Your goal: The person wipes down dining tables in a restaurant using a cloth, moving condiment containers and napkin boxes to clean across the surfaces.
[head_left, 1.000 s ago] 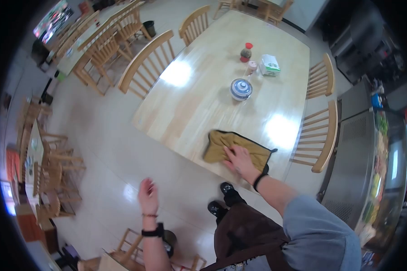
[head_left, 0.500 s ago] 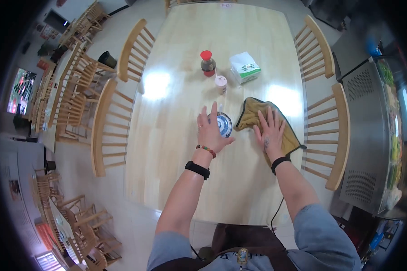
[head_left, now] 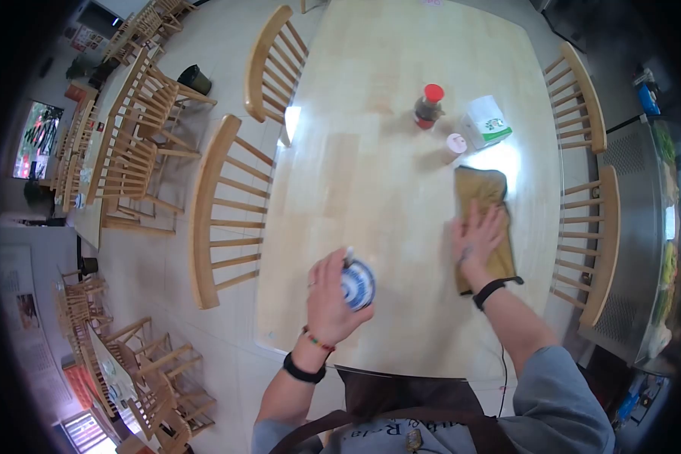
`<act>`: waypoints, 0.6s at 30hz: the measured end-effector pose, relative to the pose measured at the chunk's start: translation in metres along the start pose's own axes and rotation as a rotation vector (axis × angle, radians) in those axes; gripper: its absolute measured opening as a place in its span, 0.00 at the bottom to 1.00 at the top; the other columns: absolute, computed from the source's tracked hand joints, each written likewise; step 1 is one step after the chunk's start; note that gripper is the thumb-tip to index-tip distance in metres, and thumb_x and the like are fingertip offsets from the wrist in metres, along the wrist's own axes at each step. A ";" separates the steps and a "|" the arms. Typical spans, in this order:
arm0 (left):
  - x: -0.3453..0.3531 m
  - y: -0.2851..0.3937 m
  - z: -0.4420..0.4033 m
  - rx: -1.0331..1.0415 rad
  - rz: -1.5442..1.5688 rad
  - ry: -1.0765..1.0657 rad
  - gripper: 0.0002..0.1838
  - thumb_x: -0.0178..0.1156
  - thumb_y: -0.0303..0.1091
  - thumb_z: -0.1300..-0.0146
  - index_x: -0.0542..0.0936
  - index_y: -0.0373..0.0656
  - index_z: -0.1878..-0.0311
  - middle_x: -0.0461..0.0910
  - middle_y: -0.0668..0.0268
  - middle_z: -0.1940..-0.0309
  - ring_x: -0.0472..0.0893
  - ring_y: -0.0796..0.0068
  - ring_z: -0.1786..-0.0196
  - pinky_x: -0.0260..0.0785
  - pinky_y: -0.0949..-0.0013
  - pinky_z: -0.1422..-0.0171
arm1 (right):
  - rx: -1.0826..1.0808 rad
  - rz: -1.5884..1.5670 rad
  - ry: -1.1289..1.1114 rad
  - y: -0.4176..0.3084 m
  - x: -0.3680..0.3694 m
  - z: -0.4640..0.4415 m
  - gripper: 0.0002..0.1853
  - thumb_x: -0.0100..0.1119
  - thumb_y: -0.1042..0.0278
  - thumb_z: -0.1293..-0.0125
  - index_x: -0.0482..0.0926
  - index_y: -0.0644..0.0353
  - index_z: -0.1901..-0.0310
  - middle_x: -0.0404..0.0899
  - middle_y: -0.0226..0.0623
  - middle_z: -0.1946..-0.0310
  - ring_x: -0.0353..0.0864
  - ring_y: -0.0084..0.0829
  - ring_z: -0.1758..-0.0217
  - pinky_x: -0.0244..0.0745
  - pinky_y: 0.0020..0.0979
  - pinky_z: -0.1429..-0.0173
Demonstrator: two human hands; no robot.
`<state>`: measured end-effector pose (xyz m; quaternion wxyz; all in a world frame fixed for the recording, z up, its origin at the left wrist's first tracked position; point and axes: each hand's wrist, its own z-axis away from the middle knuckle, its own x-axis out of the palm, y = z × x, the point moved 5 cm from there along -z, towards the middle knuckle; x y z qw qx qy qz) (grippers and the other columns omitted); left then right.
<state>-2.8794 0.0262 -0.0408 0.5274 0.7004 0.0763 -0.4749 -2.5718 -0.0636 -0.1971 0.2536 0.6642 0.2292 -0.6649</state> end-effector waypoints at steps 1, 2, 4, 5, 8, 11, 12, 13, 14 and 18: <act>-0.020 -0.016 0.016 -0.030 -0.025 0.004 0.52 0.77 0.33 0.65 0.63 0.40 0.32 0.72 0.54 0.41 0.70 0.48 0.39 0.62 0.52 0.31 | -0.065 -0.057 -0.029 -0.036 -0.005 0.025 0.40 0.47 0.35 0.31 0.51 0.38 0.21 0.41 0.47 0.20 0.35 0.51 0.17 0.36 0.66 0.24; -0.039 -0.031 0.032 -0.058 -0.054 0.011 0.52 0.77 0.33 0.65 0.64 0.40 0.32 0.72 0.53 0.42 0.70 0.48 0.39 0.62 0.52 0.31 | -0.131 -0.118 -0.055 -0.072 -0.010 0.044 0.41 0.48 0.34 0.32 0.51 0.42 0.21 0.41 0.51 0.20 0.34 0.54 0.17 0.36 0.69 0.25; -0.076 -0.056 0.063 -0.107 -0.105 0.002 0.51 0.77 0.33 0.65 0.64 0.40 0.32 0.72 0.53 0.43 0.70 0.48 0.40 0.62 0.53 0.32 | -0.214 -0.179 -0.086 -0.139 -0.025 0.052 0.42 0.48 0.35 0.32 0.52 0.45 0.22 0.42 0.53 0.21 0.34 0.56 0.18 0.35 0.72 0.26; -0.094 -0.068 0.079 -0.130 -0.132 -0.007 0.51 0.77 0.33 0.65 0.64 0.40 0.33 0.72 0.53 0.43 0.70 0.48 0.40 0.63 0.53 0.32 | -0.251 -0.209 -0.104 -0.170 -0.030 0.051 0.42 0.49 0.35 0.32 0.52 0.47 0.22 0.42 0.54 0.21 0.33 0.57 0.18 0.34 0.74 0.27; -0.140 -0.097 0.120 -0.174 -0.130 -0.033 0.51 0.77 0.34 0.65 0.64 0.39 0.33 0.71 0.52 0.44 0.70 0.48 0.41 0.62 0.53 0.32 | -0.370 -0.332 -0.004 -0.266 -0.036 0.008 0.40 0.50 0.36 0.32 0.58 0.47 0.24 0.43 0.54 0.22 0.35 0.56 0.18 0.34 0.75 0.28; -0.169 -0.125 0.152 -0.197 -0.117 -0.020 0.51 0.78 0.35 0.65 0.64 0.38 0.33 0.71 0.51 0.44 0.70 0.48 0.41 0.62 0.52 0.32 | -0.486 -0.410 0.083 -0.358 -0.034 -0.014 0.36 0.48 0.36 0.31 0.63 0.44 0.26 0.46 0.52 0.22 0.38 0.52 0.18 0.35 0.73 0.26; -0.176 -0.132 0.159 -0.199 -0.129 -0.021 0.52 0.78 0.36 0.66 0.63 0.36 0.33 0.71 0.51 0.43 0.70 0.48 0.41 0.62 0.52 0.32 | -0.582 -0.415 0.081 -0.376 -0.032 0.008 0.35 0.48 0.37 0.31 0.64 0.43 0.26 0.47 0.50 0.21 0.39 0.51 0.17 0.35 0.72 0.26; -0.182 -0.137 0.164 -0.198 -0.133 -0.022 0.53 0.78 0.36 0.65 0.63 0.36 0.33 0.70 0.51 0.43 0.70 0.48 0.41 0.62 0.52 0.32 | -0.673 -0.421 0.073 -0.389 -0.032 0.039 0.34 0.48 0.37 0.31 0.65 0.42 0.27 0.47 0.49 0.21 0.40 0.50 0.17 0.35 0.71 0.25; -0.186 -0.138 0.159 -0.187 -0.134 -0.018 0.53 0.78 0.36 0.65 0.63 0.36 0.33 0.70 0.51 0.43 0.70 0.47 0.41 0.62 0.52 0.32 | -0.762 -0.424 0.076 -0.394 -0.037 0.066 0.33 0.48 0.38 0.31 0.66 0.41 0.27 0.48 0.47 0.21 0.40 0.48 0.17 0.35 0.70 0.25; -0.188 -0.127 0.120 -0.073 -0.098 -0.034 0.52 0.78 0.35 0.64 0.63 0.38 0.32 0.72 0.51 0.43 0.71 0.48 0.40 0.62 0.52 0.33 | -1.069 -0.388 -0.169 -0.353 -0.057 0.233 0.31 0.53 0.41 0.33 0.69 0.39 0.30 0.50 0.43 0.21 0.43 0.45 0.17 0.37 0.67 0.23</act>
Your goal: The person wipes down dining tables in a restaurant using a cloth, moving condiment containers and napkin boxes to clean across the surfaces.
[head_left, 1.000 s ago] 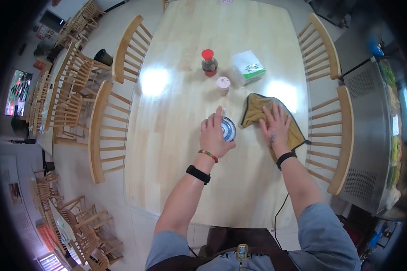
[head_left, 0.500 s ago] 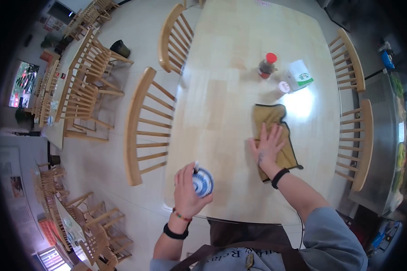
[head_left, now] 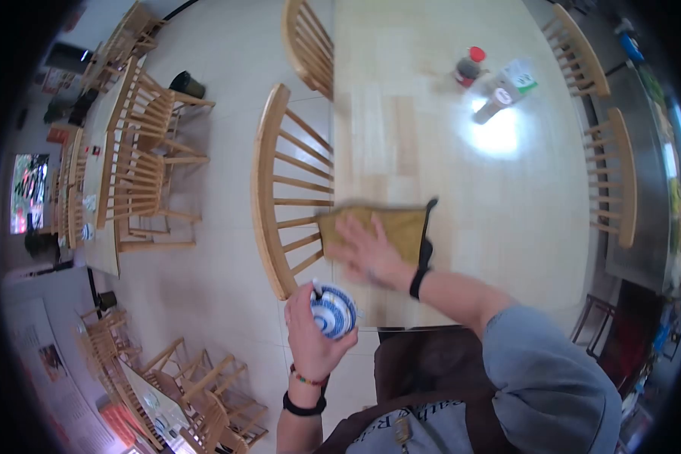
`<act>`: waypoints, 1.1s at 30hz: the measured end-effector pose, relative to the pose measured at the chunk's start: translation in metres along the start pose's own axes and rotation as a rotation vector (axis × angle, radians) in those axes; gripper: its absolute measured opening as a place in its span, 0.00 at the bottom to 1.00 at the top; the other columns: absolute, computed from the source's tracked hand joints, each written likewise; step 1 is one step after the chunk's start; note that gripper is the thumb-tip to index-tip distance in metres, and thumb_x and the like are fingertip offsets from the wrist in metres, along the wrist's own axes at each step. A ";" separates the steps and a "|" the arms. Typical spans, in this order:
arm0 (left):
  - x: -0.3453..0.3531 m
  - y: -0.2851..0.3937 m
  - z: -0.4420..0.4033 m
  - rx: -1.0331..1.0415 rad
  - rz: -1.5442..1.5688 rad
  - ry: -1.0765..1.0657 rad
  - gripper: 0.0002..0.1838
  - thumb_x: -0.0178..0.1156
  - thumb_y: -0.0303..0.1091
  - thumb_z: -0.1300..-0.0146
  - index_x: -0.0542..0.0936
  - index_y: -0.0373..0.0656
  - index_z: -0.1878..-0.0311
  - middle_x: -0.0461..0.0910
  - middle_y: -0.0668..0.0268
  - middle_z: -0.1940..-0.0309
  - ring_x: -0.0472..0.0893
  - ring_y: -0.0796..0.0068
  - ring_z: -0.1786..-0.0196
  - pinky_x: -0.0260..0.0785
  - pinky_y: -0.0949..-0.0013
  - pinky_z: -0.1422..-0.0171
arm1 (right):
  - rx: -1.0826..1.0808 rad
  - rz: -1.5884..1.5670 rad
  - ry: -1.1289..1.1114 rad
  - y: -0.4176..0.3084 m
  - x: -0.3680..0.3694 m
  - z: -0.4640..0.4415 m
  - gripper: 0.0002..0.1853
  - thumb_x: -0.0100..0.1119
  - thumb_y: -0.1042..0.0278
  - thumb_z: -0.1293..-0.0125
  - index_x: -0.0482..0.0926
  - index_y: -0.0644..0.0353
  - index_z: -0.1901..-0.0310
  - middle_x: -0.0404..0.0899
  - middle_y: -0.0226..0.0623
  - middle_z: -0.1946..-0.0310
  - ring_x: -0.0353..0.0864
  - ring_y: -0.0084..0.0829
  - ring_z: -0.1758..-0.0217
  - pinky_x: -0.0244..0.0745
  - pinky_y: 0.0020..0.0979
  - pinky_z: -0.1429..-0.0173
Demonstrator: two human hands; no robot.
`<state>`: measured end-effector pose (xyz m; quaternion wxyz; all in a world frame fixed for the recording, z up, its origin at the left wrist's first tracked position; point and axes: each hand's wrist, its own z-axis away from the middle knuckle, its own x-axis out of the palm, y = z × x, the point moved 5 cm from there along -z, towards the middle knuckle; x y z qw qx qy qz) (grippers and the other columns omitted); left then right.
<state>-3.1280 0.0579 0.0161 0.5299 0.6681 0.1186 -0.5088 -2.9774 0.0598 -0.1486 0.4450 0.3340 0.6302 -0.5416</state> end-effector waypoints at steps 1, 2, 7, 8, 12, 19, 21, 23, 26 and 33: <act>0.004 0.006 -0.012 0.042 0.010 -0.001 0.52 0.78 0.35 0.64 0.63 0.38 0.32 0.72 0.52 0.43 0.71 0.48 0.40 0.63 0.52 0.33 | -0.090 0.098 -0.048 -0.027 0.030 0.039 0.31 0.54 0.41 0.34 0.69 0.37 0.30 0.50 0.41 0.21 0.44 0.44 0.17 0.38 0.67 0.23; 0.012 0.016 -0.026 0.078 0.036 -0.020 0.52 0.78 0.34 0.65 0.63 0.39 0.32 0.73 0.53 0.43 0.71 0.48 0.41 0.64 0.52 0.34 | -0.164 0.047 -0.093 -0.035 0.039 0.070 0.31 0.56 0.42 0.35 0.69 0.35 0.31 0.51 0.38 0.21 0.45 0.43 0.18 0.40 0.66 0.23; 0.097 0.063 -0.088 0.227 0.059 -0.072 0.51 0.77 0.33 0.67 0.64 0.41 0.34 0.72 0.55 0.43 0.70 0.47 0.40 0.64 0.52 0.33 | -0.308 -0.273 -0.185 0.010 0.003 0.193 0.29 0.62 0.44 0.38 0.71 0.30 0.34 0.55 0.28 0.22 0.49 0.38 0.18 0.45 0.65 0.23; 0.120 0.071 -0.095 0.241 0.079 -0.097 0.50 0.77 0.32 0.67 0.64 0.41 0.34 0.72 0.55 0.43 0.70 0.47 0.40 0.65 0.52 0.33 | -0.225 -0.222 -0.271 0.033 -0.010 0.215 0.29 0.62 0.44 0.38 0.71 0.30 0.34 0.55 0.29 0.22 0.50 0.38 0.19 0.45 0.65 0.23; 0.203 0.119 -0.126 0.318 0.104 -0.162 0.49 0.75 0.31 0.67 0.65 0.42 0.35 0.71 0.56 0.41 0.67 0.47 0.38 0.65 0.52 0.32 | 0.299 0.003 -0.321 0.150 -0.060 0.332 0.32 0.65 0.48 0.38 0.69 0.31 0.32 0.51 0.34 0.21 0.46 0.42 0.18 0.40 0.65 0.22; 0.263 0.169 -0.149 0.376 0.051 -0.223 0.50 0.77 0.33 0.65 0.64 0.42 0.34 0.69 0.56 0.39 0.65 0.46 0.36 0.62 0.53 0.29 | 0.836 0.016 -0.104 0.264 -0.099 0.430 0.37 0.60 0.43 0.36 0.63 0.35 0.26 0.38 0.41 0.18 0.32 0.47 0.16 0.28 0.66 0.23; 0.257 0.176 -0.149 0.410 0.017 -0.152 0.48 0.79 0.35 0.63 0.67 0.43 0.35 0.69 0.57 0.39 0.66 0.49 0.36 0.64 0.53 0.32 | 0.819 0.026 -0.101 0.265 -0.098 0.428 0.37 0.59 0.42 0.35 0.62 0.34 0.25 0.38 0.41 0.19 0.32 0.47 0.16 0.29 0.67 0.23; 0.237 0.189 -0.142 0.437 -0.029 -0.031 0.44 0.80 0.39 0.61 0.72 0.44 0.37 0.69 0.58 0.39 0.69 0.53 0.37 0.71 0.54 0.38 | 0.818 0.015 -0.100 0.264 -0.098 0.428 0.36 0.59 0.42 0.35 0.62 0.34 0.26 0.38 0.41 0.19 0.32 0.47 0.16 0.28 0.67 0.23; 0.246 0.152 -0.131 0.203 0.058 -0.138 0.37 0.81 0.41 0.58 0.78 0.44 0.42 0.72 0.58 0.43 0.76 0.56 0.45 0.74 0.59 0.44 | 0.816 0.006 -0.076 0.264 -0.100 0.429 0.36 0.59 0.42 0.35 0.63 0.33 0.26 0.39 0.41 0.19 0.32 0.47 0.16 0.28 0.66 0.23; 0.215 0.206 -0.128 0.222 0.095 0.027 0.34 0.80 0.39 0.56 0.78 0.41 0.44 0.75 0.60 0.50 0.77 0.66 0.51 0.74 0.67 0.53 | 0.817 0.007 -0.072 0.265 -0.101 0.428 0.35 0.59 0.42 0.35 0.63 0.32 0.26 0.41 0.39 0.19 0.34 0.47 0.16 0.28 0.65 0.23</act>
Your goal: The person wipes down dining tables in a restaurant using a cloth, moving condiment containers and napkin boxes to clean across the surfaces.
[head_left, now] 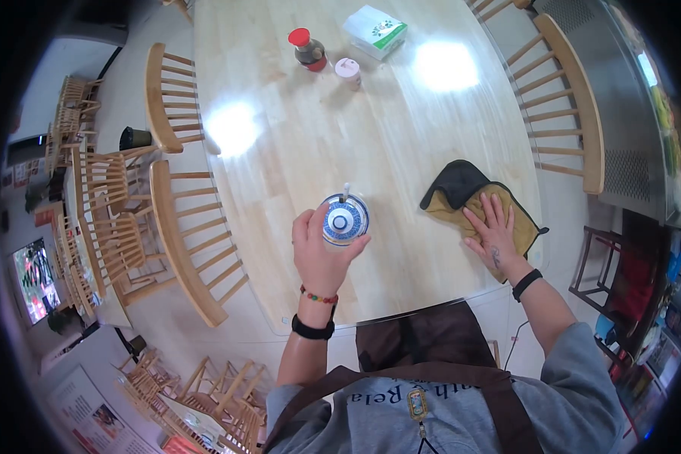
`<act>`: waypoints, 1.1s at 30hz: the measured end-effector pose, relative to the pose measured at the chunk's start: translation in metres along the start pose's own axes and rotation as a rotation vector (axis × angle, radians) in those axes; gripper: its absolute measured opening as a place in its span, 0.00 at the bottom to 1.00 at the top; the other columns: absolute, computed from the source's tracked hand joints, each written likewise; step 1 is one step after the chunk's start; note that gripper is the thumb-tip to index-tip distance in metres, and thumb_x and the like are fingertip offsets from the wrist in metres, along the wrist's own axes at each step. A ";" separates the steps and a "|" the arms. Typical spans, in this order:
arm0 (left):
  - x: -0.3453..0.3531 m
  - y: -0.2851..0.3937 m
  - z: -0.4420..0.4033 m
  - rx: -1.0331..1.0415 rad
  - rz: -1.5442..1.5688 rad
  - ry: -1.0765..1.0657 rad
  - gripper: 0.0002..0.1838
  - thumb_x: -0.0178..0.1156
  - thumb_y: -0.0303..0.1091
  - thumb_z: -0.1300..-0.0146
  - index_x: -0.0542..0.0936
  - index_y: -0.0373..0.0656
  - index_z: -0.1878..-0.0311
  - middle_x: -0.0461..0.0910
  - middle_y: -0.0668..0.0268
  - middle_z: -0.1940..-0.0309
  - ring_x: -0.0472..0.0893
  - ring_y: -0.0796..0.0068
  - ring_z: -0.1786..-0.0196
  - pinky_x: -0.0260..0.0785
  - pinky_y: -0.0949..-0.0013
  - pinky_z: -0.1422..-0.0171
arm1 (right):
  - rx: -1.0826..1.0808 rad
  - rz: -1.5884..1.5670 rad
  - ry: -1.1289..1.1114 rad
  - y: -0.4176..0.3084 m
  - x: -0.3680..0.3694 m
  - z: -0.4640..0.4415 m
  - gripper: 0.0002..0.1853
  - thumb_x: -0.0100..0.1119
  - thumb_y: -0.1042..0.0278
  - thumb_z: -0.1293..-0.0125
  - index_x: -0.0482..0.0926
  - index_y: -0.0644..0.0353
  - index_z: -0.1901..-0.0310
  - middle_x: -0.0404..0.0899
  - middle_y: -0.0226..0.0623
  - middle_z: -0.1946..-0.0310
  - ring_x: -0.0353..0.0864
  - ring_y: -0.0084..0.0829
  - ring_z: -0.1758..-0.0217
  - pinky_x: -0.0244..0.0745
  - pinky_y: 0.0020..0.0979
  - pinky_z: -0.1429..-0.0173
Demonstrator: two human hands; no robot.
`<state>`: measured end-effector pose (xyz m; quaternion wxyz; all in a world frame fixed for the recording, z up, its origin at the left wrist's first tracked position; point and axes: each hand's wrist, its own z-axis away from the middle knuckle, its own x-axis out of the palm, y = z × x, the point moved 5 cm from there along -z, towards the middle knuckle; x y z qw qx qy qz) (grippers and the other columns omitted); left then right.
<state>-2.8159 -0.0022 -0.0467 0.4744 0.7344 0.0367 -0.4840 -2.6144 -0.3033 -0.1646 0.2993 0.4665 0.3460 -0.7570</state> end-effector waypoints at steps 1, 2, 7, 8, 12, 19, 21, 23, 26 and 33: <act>-0.006 0.007 0.001 -0.010 0.058 -0.009 0.36 0.81 0.40 0.56 0.77 0.41 0.43 0.75 0.59 0.49 0.77 0.65 0.50 0.74 0.66 0.52 | -0.001 0.000 0.013 0.000 0.001 -0.001 0.35 0.59 0.43 0.35 0.63 0.32 0.26 0.41 0.39 0.19 0.34 0.47 0.16 0.28 0.65 0.23; -0.008 0.010 0.005 -0.026 0.116 -0.019 0.37 0.81 0.41 0.57 0.77 0.40 0.42 0.74 0.58 0.47 0.77 0.64 0.49 0.74 0.65 0.51 | -0.005 0.001 0.022 0.000 0.002 0.000 0.35 0.59 0.43 0.35 0.63 0.32 0.26 0.41 0.40 0.19 0.34 0.47 0.16 0.28 0.65 0.23; -0.004 0.029 -0.018 0.181 0.054 0.052 0.39 0.80 0.43 0.56 0.75 0.40 0.41 0.73 0.58 0.45 0.75 0.61 0.45 0.73 0.60 0.48 | -0.019 0.004 0.004 0.002 0.002 -0.001 0.35 0.58 0.42 0.35 0.63 0.32 0.26 0.41 0.41 0.19 0.34 0.48 0.16 0.29 0.67 0.23; -0.002 0.031 -0.032 0.159 0.084 0.032 0.39 0.80 0.43 0.55 0.74 0.40 0.41 0.73 0.59 0.45 0.75 0.60 0.45 0.73 0.60 0.48 | -0.022 0.005 -0.001 0.002 0.001 0.000 0.35 0.58 0.42 0.35 0.63 0.32 0.26 0.41 0.42 0.19 0.34 0.48 0.16 0.29 0.67 0.24; 0.014 0.047 -0.132 0.233 0.068 0.032 0.32 0.76 0.42 0.47 0.75 0.42 0.40 0.74 0.57 0.44 0.76 0.60 0.45 0.74 0.61 0.47 | -0.016 0.014 -0.028 0.001 0.002 0.000 0.36 0.57 0.41 0.34 0.61 0.32 0.25 0.40 0.42 0.19 0.33 0.48 0.16 0.29 0.68 0.24; 0.107 0.077 -0.301 0.328 -0.058 0.170 0.31 0.72 0.46 0.43 0.76 0.40 0.40 0.77 0.51 0.43 0.77 0.57 0.42 0.74 0.61 0.43 | -0.014 -0.031 -0.091 0.001 -0.001 0.000 0.35 0.54 0.37 0.33 0.61 0.30 0.25 0.42 0.41 0.19 0.35 0.48 0.16 0.30 0.69 0.24; 0.136 0.060 -0.353 0.219 -0.156 0.324 0.31 0.71 0.46 0.43 0.76 0.39 0.40 0.79 0.50 0.44 0.78 0.55 0.43 0.74 0.62 0.44 | -0.020 -0.041 -0.085 0.004 -0.002 0.000 0.35 0.54 0.36 0.34 0.61 0.28 0.26 0.42 0.40 0.19 0.36 0.47 0.16 0.31 0.70 0.25; 0.155 0.052 -0.390 -0.040 -0.351 0.056 0.29 0.70 0.45 0.43 0.78 0.38 0.43 0.82 0.51 0.50 0.81 0.54 0.50 0.75 0.63 0.47 | -0.030 -0.069 -0.061 0.007 -0.002 -0.001 0.35 0.55 0.35 0.34 0.62 0.27 0.26 0.43 0.38 0.19 0.37 0.46 0.16 0.32 0.70 0.25; 0.156 0.065 -0.403 -0.059 -0.294 -0.071 0.20 0.69 0.38 0.45 0.82 0.34 0.53 0.85 0.51 0.59 0.84 0.55 0.58 0.77 0.60 0.50 | -0.052 -0.120 0.008 0.012 0.000 0.001 0.35 0.55 0.34 0.35 0.64 0.26 0.27 0.45 0.35 0.19 0.38 0.45 0.16 0.32 0.71 0.25; 0.048 0.170 -0.257 0.082 0.551 -0.228 0.06 0.60 0.18 0.42 0.84 0.31 0.62 0.84 0.63 0.71 0.83 0.75 0.71 0.76 0.74 0.66 | -0.127 -0.287 -0.013 0.022 -0.035 -0.003 0.32 0.61 0.44 0.36 0.71 0.41 0.31 0.56 0.43 0.24 0.50 0.48 0.20 0.42 0.66 0.24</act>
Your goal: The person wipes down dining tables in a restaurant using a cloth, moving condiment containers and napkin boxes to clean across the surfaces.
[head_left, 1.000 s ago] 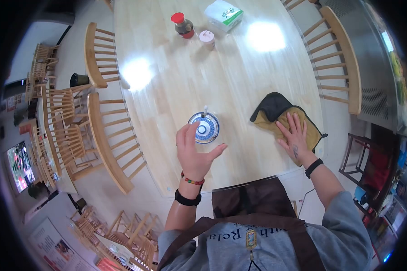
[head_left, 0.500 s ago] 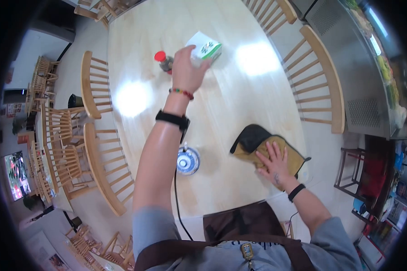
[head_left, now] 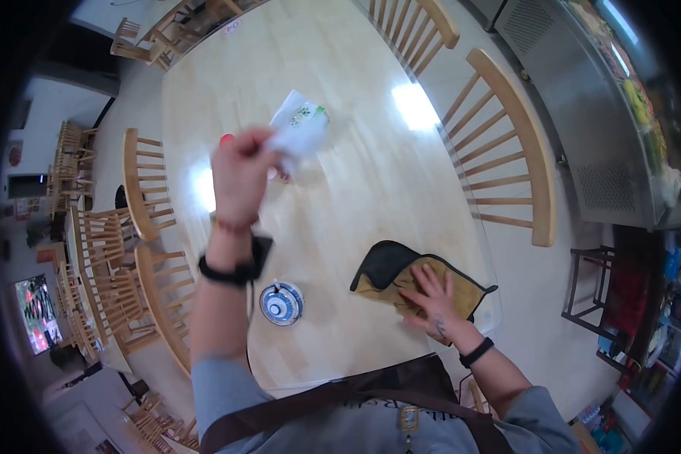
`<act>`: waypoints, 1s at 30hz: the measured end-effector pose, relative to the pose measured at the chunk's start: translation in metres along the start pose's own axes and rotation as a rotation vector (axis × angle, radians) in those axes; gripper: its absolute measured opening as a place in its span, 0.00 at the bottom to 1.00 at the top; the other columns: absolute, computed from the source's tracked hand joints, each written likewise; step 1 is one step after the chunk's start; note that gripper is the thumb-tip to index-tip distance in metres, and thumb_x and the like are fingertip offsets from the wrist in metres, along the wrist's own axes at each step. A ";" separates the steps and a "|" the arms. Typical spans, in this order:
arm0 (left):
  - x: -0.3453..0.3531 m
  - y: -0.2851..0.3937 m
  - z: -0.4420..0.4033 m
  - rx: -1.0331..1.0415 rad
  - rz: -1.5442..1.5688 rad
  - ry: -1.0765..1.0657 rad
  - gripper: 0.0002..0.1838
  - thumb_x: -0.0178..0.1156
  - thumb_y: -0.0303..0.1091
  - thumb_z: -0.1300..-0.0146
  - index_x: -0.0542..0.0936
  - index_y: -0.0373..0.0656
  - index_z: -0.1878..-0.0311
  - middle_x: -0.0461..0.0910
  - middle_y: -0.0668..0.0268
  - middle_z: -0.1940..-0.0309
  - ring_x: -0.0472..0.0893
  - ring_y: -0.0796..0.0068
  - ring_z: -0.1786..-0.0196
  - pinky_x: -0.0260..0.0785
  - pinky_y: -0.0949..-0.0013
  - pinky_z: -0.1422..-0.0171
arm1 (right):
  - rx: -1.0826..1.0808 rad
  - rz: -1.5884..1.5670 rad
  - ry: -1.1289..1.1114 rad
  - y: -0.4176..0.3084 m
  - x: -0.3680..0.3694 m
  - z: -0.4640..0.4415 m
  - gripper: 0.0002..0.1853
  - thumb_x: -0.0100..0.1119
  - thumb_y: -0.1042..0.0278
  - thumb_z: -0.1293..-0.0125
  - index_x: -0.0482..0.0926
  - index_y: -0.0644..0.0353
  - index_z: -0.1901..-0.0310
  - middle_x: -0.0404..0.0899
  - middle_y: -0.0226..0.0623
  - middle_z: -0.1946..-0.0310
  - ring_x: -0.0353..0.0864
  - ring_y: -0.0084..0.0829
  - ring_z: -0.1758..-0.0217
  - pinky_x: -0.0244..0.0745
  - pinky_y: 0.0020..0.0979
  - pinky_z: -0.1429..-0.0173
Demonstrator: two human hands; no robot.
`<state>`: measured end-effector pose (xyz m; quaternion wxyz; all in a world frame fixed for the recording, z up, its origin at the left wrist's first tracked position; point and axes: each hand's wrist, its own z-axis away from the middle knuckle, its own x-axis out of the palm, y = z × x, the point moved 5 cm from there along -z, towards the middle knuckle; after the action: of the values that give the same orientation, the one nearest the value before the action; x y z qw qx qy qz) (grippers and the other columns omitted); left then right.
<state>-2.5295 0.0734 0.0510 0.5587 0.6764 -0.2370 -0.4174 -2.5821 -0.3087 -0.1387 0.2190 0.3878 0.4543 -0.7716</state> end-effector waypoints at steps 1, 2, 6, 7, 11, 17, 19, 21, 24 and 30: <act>0.008 -0.004 0.036 -0.150 0.207 -0.020 0.06 0.58 0.16 0.42 0.83 0.31 0.63 0.83 0.62 0.72 0.83 0.74 0.73 0.76 0.73 0.70 | 0.037 -0.165 0.187 -0.003 -0.024 -0.008 0.31 0.60 0.45 0.35 0.72 0.46 0.33 0.60 0.43 0.26 0.55 0.48 0.22 0.48 0.61 0.25; 0.021 0.000 0.076 -0.339 0.326 -0.103 0.06 0.58 0.16 0.42 0.83 0.32 0.64 0.84 0.62 0.72 0.83 0.74 0.73 0.75 0.74 0.71 | 0.071 -0.334 0.366 -0.013 -0.051 -0.017 0.29 0.59 0.47 0.33 0.73 0.51 0.34 0.65 0.44 0.29 0.60 0.48 0.25 0.53 0.56 0.25; 0.071 -0.030 0.179 -0.461 0.510 -0.275 0.04 0.66 0.19 0.44 0.83 0.35 0.65 0.83 0.65 0.71 0.81 0.78 0.71 0.73 0.77 0.70 | 0.316 -1.963 0.011 -0.076 -0.062 -0.057 0.19 0.44 0.61 0.21 0.74 0.64 0.39 0.80 0.40 0.45 0.80 0.32 0.44 0.73 0.32 0.38; 0.077 -0.045 0.196 -0.421 0.413 -0.209 0.04 0.67 0.20 0.44 0.82 0.36 0.66 0.82 0.66 0.72 0.80 0.80 0.71 0.71 0.78 0.70 | 0.409 -2.130 -0.196 -0.103 -0.072 -0.057 0.18 0.46 0.62 0.21 0.76 0.65 0.42 0.83 0.38 0.52 0.81 0.25 0.51 0.75 0.28 0.45; 0.054 -0.069 0.230 -0.286 -0.176 -0.119 0.16 0.75 0.29 0.51 0.78 0.42 0.62 0.78 0.64 0.74 0.79 0.75 0.73 0.71 0.71 0.70 | 0.361 -1.575 -0.185 -0.123 -0.036 -0.045 0.14 0.57 0.66 0.26 0.82 0.67 0.47 0.84 0.34 0.55 0.79 0.19 0.56 0.73 0.22 0.49; 0.022 -0.056 0.276 0.108 -0.255 -0.370 0.21 0.79 0.43 0.58 0.79 0.47 0.64 0.70 0.68 0.77 0.75 0.71 0.76 0.65 0.71 0.74 | 0.397 -1.937 -0.607 -0.150 0.021 0.000 0.13 0.59 0.75 0.31 0.82 0.70 0.48 0.85 0.38 0.55 0.84 0.28 0.52 0.77 0.30 0.44; 0.011 -0.051 0.291 0.262 -0.301 -0.354 0.25 0.78 0.52 0.59 0.78 0.46 0.67 0.70 0.69 0.78 0.74 0.69 0.78 0.63 0.68 0.76 | 0.377 -2.084 -0.638 -0.160 0.028 0.013 0.13 0.59 0.78 0.32 0.82 0.70 0.48 0.85 0.41 0.55 0.85 0.33 0.51 0.78 0.32 0.42; -0.001 -0.041 0.295 0.363 -0.366 -0.333 0.27 0.77 0.56 0.60 0.78 0.45 0.68 0.70 0.68 0.78 0.74 0.69 0.78 0.62 0.68 0.77 | 0.491 -2.141 -0.617 -0.165 0.035 0.021 0.11 0.58 0.79 0.33 0.83 0.69 0.51 0.85 0.41 0.57 0.85 0.32 0.52 0.78 0.33 0.42; -0.009 -0.048 0.298 0.409 -0.379 -0.314 0.25 0.71 0.59 0.55 0.78 0.47 0.68 0.68 0.67 0.78 0.74 0.67 0.79 0.63 0.66 0.77 | 0.548 -2.020 -0.465 -0.179 0.040 0.023 0.09 0.58 0.79 0.32 0.84 0.68 0.54 0.85 0.39 0.59 0.85 0.28 0.56 0.78 0.29 0.47; -0.032 -0.097 0.300 0.239 -0.416 -0.002 0.23 0.76 0.47 0.53 0.82 0.43 0.59 0.75 0.63 0.67 0.76 0.66 0.75 0.68 0.69 0.73 | 0.442 -1.436 -0.225 -0.179 0.025 -0.009 0.08 0.54 0.76 0.29 0.83 0.62 0.55 0.84 0.31 0.68 0.82 0.19 0.68 0.76 0.22 0.63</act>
<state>-2.8097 -0.0426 -0.0402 0.3764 0.7716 -0.1407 -0.4931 -2.7176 -0.2124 -0.0662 -0.3747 -0.0493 0.4048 -0.8327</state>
